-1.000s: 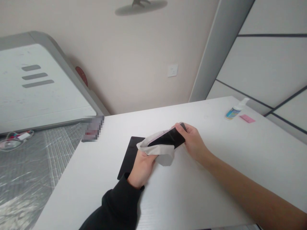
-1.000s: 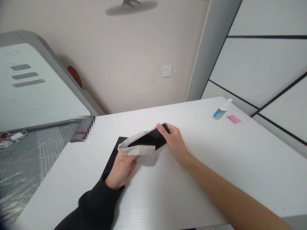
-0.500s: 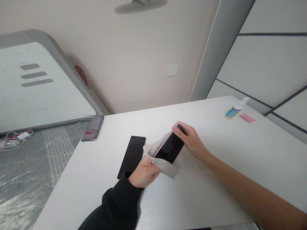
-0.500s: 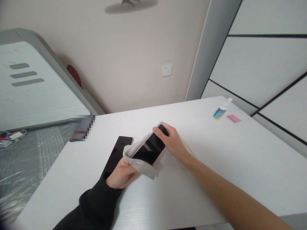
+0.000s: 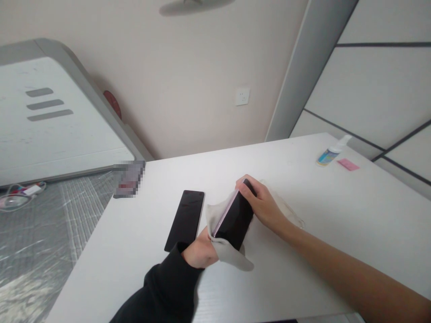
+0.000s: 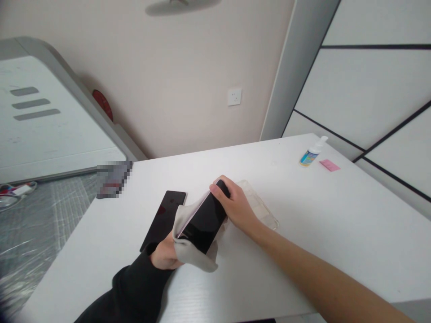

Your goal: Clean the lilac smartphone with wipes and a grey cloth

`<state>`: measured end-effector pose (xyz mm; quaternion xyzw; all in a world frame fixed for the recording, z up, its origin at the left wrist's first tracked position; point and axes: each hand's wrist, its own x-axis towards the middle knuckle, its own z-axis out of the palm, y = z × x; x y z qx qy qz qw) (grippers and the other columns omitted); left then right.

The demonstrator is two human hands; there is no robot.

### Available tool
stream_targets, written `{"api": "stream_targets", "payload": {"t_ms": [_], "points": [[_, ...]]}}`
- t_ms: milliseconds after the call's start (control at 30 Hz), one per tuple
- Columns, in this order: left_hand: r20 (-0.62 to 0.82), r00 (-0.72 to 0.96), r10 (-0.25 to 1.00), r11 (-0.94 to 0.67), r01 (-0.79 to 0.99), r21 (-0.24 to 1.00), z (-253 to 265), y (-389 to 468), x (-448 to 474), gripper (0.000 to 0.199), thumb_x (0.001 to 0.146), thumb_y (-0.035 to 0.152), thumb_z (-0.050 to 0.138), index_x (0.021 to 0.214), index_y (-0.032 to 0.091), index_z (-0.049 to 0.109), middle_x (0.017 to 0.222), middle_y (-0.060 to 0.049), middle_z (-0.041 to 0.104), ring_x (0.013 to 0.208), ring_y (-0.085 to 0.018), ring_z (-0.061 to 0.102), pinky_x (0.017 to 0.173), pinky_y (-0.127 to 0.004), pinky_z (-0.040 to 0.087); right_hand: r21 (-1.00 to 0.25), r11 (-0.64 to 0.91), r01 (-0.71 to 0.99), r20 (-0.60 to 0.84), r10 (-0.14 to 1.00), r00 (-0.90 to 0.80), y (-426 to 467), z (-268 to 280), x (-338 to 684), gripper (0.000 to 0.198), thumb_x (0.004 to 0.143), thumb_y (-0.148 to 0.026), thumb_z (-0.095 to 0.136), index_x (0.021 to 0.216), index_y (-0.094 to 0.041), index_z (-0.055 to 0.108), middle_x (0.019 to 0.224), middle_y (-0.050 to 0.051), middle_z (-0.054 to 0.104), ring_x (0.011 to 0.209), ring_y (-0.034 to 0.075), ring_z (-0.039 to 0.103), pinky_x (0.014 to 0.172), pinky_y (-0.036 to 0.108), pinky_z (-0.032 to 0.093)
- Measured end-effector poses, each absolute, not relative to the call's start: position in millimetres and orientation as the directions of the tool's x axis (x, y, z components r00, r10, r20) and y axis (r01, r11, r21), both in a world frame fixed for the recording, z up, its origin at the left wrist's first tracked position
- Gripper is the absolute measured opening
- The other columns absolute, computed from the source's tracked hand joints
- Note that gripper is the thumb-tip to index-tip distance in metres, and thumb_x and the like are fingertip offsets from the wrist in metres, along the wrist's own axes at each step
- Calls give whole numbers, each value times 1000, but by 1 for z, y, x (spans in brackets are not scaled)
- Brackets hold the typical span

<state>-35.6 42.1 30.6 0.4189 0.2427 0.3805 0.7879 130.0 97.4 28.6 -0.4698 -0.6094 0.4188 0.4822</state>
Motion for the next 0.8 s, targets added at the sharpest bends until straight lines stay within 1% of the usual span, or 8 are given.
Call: {"api": "stream_targets", "payload": {"t_ms": [133,300,400,467,567,667,733,800], "points": [[-74,576,814,358,-399,844,31,43,-35,92,57,24,91,143,19,58,125,-16,75,123,-45,65,102,-57,53,-973,167,162,156,985,-79,98,30,130,34,90,-52,55,73,-22,53,71,-2,51,70,16,49,65,29,38],[-61,578,814,350,-403,846,35,47,-28,81,62,23,90,138,22,63,125,-12,75,129,-39,62,107,-49,51,-984,105,146,104,994,-17,101,36,134,41,85,-53,60,64,-23,42,64,-4,38,62,14,37,58,29,30],[-58,582,811,315,-352,881,36,50,-27,73,64,25,90,133,22,67,118,-10,76,123,-35,65,103,-45,53,-987,97,130,98,995,1,103,38,137,42,83,-53,62,63,-23,42,64,-4,37,62,14,36,57,30,28],[-60,583,810,260,-266,928,36,51,-29,66,65,26,89,128,21,69,110,-8,77,114,-33,68,98,-43,55,-988,97,117,98,995,1,104,39,139,42,83,-52,64,62,-22,43,64,-4,38,62,14,37,58,30,29],[-64,575,815,176,-141,974,35,55,-33,54,69,29,87,119,16,73,95,-7,77,97,-29,70,87,-39,57,-991,97,89,95,995,-22,105,39,142,40,83,-50,66,63,-22,48,65,-4,42,63,14,40,60,30,32],[-61,551,832,140,-101,985,36,56,-35,43,71,27,84,110,14,74,88,-5,75,84,-24,68,80,-37,56,-994,98,42,95,993,-69,108,39,145,33,83,-48,70,67,-20,61,69,-2,54,67,15,49,64,30,38],[-55,509,859,111,-80,991,38,57,-34,37,72,26,82,107,15,74,91,-4,75,87,-23,67,85,-38,55,-995,97,2,97,991,-95,110,39,147,30,83,-50,69,76,-21,69,76,1,63,73,17,56,69,31,43],[-49,456,888,82,-52,995,42,56,-33,35,73,26,80,106,17,73,96,-4,75,95,-25,66,95,-40,53,-994,82,-77,90,990,-107,111,39,148,32,84,-53,67,88,-22,74,84,3,69,79,20,62,72,32,48]]}}
